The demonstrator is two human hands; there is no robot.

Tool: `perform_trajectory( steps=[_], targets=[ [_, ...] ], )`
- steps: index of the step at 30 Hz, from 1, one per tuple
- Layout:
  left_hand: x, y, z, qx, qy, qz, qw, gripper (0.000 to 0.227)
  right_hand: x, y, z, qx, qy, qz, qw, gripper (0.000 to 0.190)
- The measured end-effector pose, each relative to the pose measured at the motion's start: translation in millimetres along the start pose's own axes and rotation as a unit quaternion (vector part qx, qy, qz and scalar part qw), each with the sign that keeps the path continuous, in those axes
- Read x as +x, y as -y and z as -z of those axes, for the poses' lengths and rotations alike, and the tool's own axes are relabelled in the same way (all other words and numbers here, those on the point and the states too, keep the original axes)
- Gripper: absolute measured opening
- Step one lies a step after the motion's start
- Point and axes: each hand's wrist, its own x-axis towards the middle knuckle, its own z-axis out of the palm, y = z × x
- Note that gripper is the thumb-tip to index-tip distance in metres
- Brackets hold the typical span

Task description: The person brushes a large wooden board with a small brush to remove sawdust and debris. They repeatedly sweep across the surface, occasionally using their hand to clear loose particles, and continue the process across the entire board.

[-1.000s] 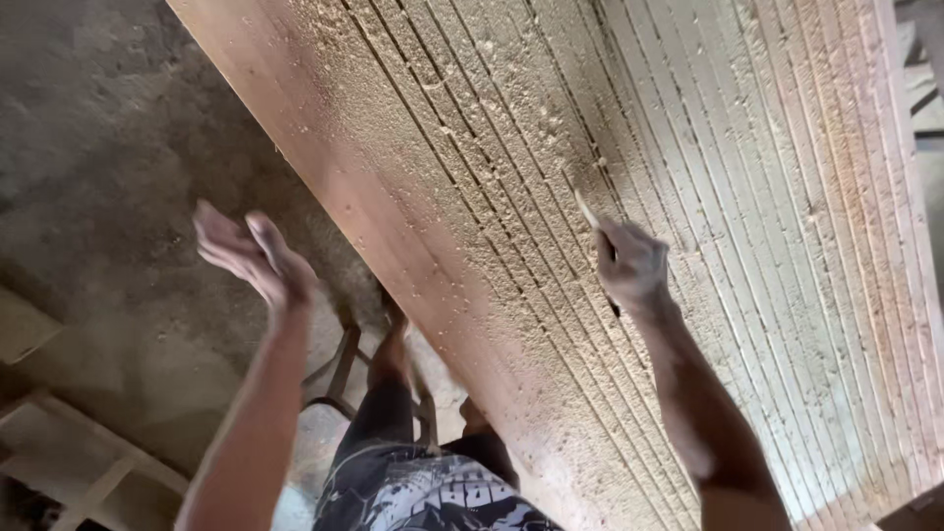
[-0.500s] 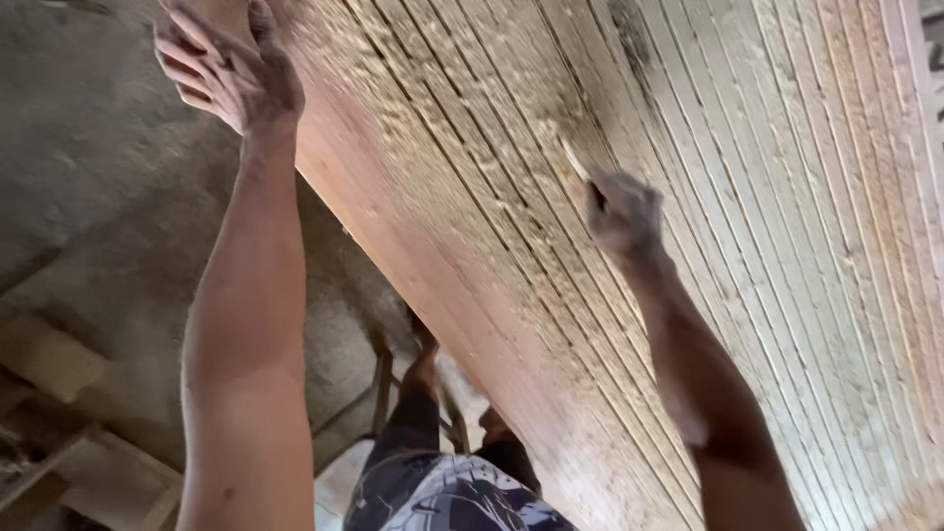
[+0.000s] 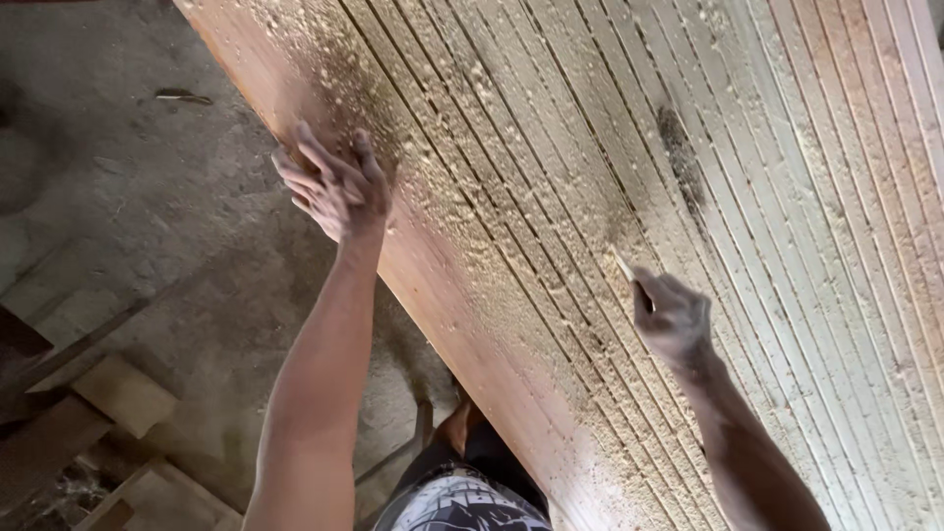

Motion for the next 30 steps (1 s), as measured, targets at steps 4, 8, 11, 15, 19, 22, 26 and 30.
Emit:
perform_trajectory(
  steps=[4,8,11,15,19,22,26,30],
  targets=[
    [1.7,-9.3,7.5,0.007,0.04,0.014,0.999,0.085,48.8,21.0,5.3,0.022,0.0,-0.024,0.999,0.013],
    [2.3,-17.1,14.2,0.017,0.038,0.006,0.999,0.09,183.0,25.8,-64.6,0.048,-0.134,0.122,0.982,0.019],
    [-0.2,-15.0,22.0,-0.013,0.058,0.024,0.998,0.084,251.8,12.4,-118.3,0.084,0.012,-0.056,0.995,0.023],
    [-1.1,-21.1,24.8,-0.045,0.035,0.006,0.998,0.084,266.1,14.6,-108.6,0.114,-0.034,-0.027,0.993,0.016],
    [-8.9,0.0,20.2,-0.05,0.036,-0.008,0.998,0.081,254.9,45.6,-71.4,0.098,0.034,-0.079,0.991,0.019],
    [32.7,5.5,17.9,-0.028,0.008,0.014,0.999,0.091,267.9,49.0,-69.0,0.064,0.037,-0.049,0.996,0.021],
    [149.5,-16.1,26.5,0.002,-0.124,-0.034,0.992,0.092,278.9,28.2,-88.7,0.065,-0.016,-0.011,0.998,0.017],
    [218.4,-41.5,31.1,-0.047,-0.005,-0.002,0.999,0.099,268.6,45.4,-74.1,0.119,-0.009,-0.022,0.993,0.015]
  ],
)
